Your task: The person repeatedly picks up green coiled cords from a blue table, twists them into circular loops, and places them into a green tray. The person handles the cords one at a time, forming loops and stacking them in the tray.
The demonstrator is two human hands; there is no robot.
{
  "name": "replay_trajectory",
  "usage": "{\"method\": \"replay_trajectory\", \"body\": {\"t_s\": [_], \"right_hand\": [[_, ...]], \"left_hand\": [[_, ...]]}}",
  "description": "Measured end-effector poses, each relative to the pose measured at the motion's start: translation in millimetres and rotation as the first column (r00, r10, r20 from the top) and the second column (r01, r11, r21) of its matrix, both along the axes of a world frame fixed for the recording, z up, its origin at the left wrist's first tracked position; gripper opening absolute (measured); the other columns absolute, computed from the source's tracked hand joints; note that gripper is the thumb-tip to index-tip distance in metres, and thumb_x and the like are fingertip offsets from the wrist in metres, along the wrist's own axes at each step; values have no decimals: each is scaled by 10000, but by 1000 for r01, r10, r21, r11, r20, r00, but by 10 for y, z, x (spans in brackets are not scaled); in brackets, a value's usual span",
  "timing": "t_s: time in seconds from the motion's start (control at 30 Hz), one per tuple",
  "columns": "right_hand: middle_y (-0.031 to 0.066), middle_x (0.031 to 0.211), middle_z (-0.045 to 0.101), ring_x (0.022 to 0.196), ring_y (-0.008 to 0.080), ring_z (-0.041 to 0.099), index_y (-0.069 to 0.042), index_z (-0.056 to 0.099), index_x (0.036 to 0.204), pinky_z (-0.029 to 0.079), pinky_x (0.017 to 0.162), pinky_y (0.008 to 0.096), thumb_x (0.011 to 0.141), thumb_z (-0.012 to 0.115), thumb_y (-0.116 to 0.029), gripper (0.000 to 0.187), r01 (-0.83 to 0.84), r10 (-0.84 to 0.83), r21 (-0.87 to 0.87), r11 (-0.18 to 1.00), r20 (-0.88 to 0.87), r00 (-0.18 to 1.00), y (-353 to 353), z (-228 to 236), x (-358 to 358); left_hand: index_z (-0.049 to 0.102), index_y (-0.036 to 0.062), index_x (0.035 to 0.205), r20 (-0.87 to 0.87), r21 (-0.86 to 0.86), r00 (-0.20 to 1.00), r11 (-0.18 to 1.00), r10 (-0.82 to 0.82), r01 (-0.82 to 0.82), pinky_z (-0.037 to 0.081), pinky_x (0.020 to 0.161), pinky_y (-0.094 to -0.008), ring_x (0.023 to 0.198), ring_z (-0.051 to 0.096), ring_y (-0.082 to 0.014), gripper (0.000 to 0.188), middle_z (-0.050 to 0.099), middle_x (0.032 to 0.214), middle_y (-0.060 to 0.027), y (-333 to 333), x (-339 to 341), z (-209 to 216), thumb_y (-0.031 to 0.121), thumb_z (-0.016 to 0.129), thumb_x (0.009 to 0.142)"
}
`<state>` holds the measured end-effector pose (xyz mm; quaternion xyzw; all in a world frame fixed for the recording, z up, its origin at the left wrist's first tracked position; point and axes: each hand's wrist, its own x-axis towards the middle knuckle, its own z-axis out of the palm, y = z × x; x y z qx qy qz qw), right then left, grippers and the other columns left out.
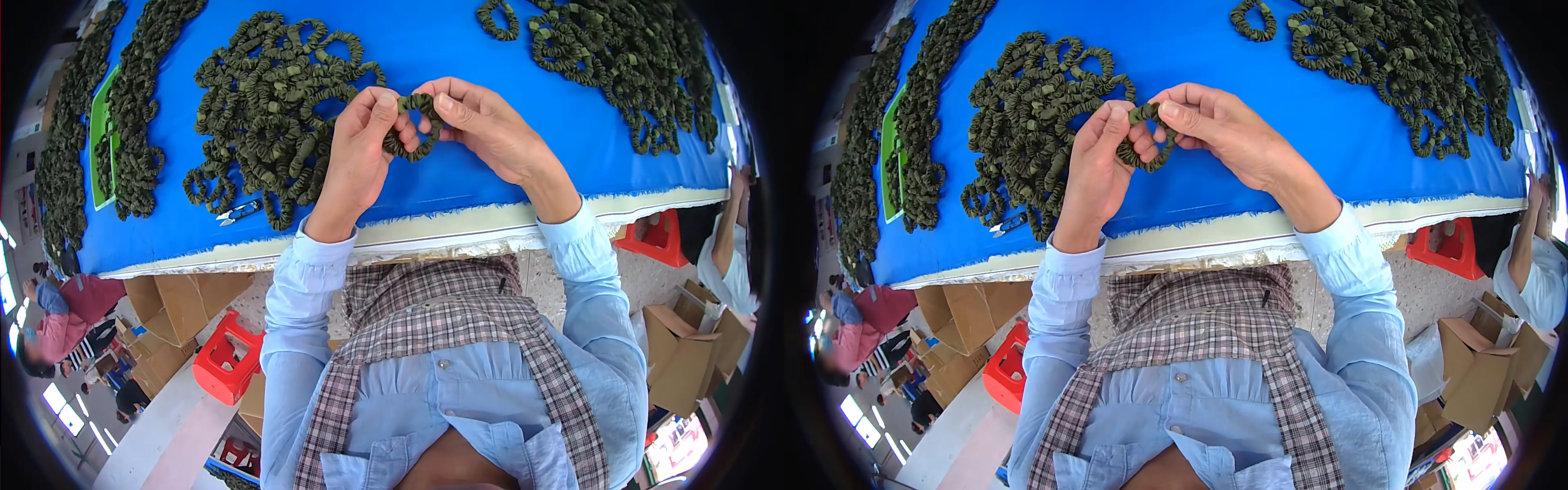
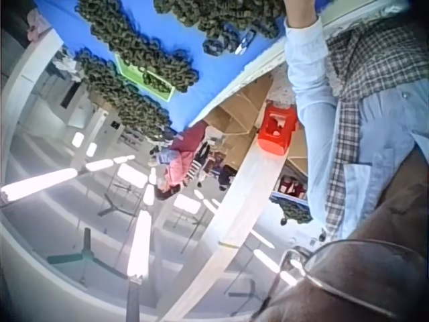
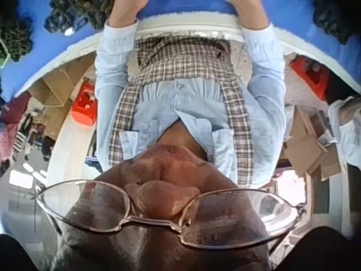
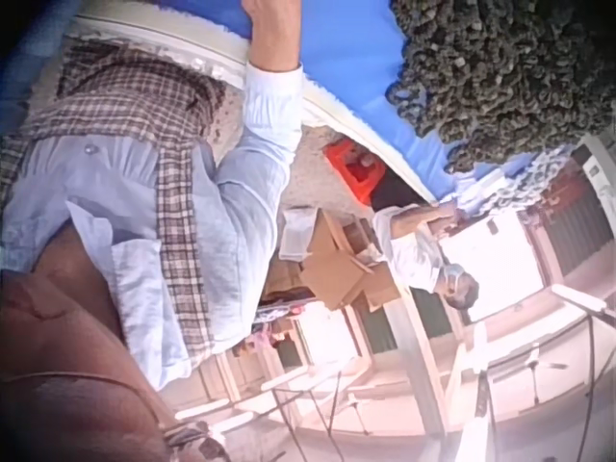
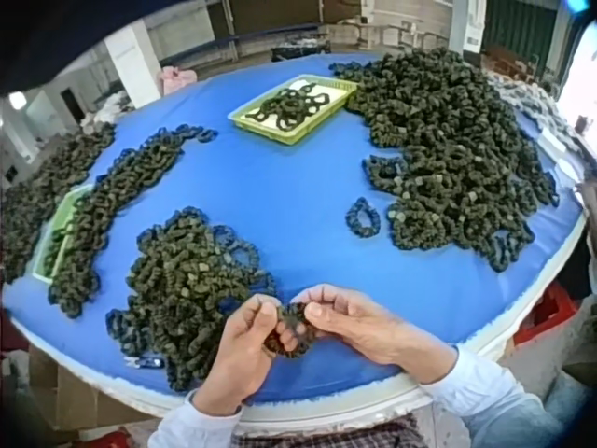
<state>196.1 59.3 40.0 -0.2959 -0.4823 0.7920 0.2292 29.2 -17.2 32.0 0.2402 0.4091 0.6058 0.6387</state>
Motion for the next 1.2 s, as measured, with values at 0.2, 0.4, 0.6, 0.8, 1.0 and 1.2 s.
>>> {"method": "replay_trajectory", "body": {"t_s": [0.2, 0.4, 0.6, 0.8, 1.0, 1.2], "right_hand": [[23, 960, 606, 840, 100, 582, -46, 581, 1049, 478, 782, 266, 923, 620, -260, 252, -11, 11, 28, 1000, 15, 1000, 11, -47, -9], [2, 876, 566, 792, 104, 567, -83, 564, 960, 488, 747, 301, 901, 608, -170, 115, 59, -120, -367, 928, -145, 982, 6, -55, -14], [1, 818, 525, 727, 132, 544, -71, 547, 954, 489, 704, 316, 880, 601, -126, 107, 76, -199, -485, 871, -208, 958, 32, 2, 10], [-15, 664, 417, 579, 101, 410, -19, 524, 982, 384, 544, 267, 874, 551, -79, 127, 59, -217, -478, 876, -283, 934, 55, -54, 29], [-66, 556, 358, 463, 43, 272, 12, 569, 969, 237, 439, 213, 870, 562, -79, 135, 72, -120, -228, 971, -204, 972, 49, -17, 10], [-78, 554, 465, 447, 3, 309, -3, 689, 933, 194, 409, 201, 808, 760, -194, 239, 139, -168, 203, 969, 134, 977, -63, 71, -109]], "left_hand": [[544, 43, 953, -94, 6, 994, 998, -62, 63, 385, 590, -231, 659, 478, -91, 196, 518, 773, -24, 25, 32, -30, 229, 500, 998], [550, 21, 965, 52, 18, 994, 995, -99, 98, 334, 519, -210, 565, 404, -59, 198, 490, 713, -13, 74, 7, -92, 211, 502, 996], [530, 19, 924, 101, 5, 993, 998, -56, 55, 324, 485, -229, 532, 393, -67, 159, 459, 661, -6, 128, 72, -55, 167, 521, 982], [521, 49, 876, 180, -11, 984, 1000, -2, 4, 286, 459, -218, 507, 340, -41, 147, 398, 653, 36, 112, -40, -38, 143, 489, 984], [513, 56, 853, 162, 33, 986, 998, 42, -48, 276, 448, -216, 482, 326, -36, 153, 376, 613, 44, 57, -87, -50, 140, 498, 980], [512, 33, 860, -85, 162, 992, 984, 94, -79, 349, 443, -228, 495, 423, -45, 115, 487, 627, 3, 56, -2, -60, 90, 541, 956]]}}
